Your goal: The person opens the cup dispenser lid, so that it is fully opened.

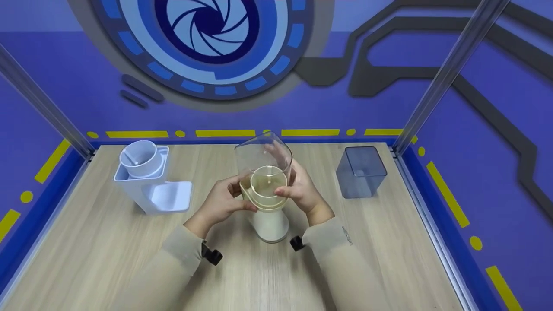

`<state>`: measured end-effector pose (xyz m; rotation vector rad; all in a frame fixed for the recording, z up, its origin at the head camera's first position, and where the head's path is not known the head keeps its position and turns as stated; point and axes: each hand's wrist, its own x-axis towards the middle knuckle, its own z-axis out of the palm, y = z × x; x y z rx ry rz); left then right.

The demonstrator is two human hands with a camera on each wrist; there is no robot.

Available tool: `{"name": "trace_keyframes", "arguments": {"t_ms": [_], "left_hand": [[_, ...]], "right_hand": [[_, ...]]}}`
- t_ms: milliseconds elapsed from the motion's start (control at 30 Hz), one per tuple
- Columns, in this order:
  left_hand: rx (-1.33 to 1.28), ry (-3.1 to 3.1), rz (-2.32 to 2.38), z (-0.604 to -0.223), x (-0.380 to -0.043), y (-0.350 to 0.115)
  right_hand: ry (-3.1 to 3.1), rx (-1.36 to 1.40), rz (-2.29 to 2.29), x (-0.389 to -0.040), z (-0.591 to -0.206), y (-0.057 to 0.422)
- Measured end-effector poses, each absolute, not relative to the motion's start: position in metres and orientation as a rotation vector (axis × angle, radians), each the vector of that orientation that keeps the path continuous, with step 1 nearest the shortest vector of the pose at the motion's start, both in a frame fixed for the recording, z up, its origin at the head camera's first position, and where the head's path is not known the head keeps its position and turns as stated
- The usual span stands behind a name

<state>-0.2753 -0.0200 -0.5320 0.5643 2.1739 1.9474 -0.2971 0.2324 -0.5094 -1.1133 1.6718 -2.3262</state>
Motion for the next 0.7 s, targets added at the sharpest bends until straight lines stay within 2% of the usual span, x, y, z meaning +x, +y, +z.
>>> {"name": "trace_keyframes", "arguments": {"t_ms": [400, 700], "left_hand": [[0.533, 2.182, 2.052, -0.531, -0.252, -0.021], [0.451, 2.232, 2.107, -0.529, -0.231, -0.012]], "right_hand": [[2.061, -0.805, -2.592, -0.248, -0.497, 0.223], [2.284, -0.675, -2.514, -0.237, -0.481, 0.213]]}}
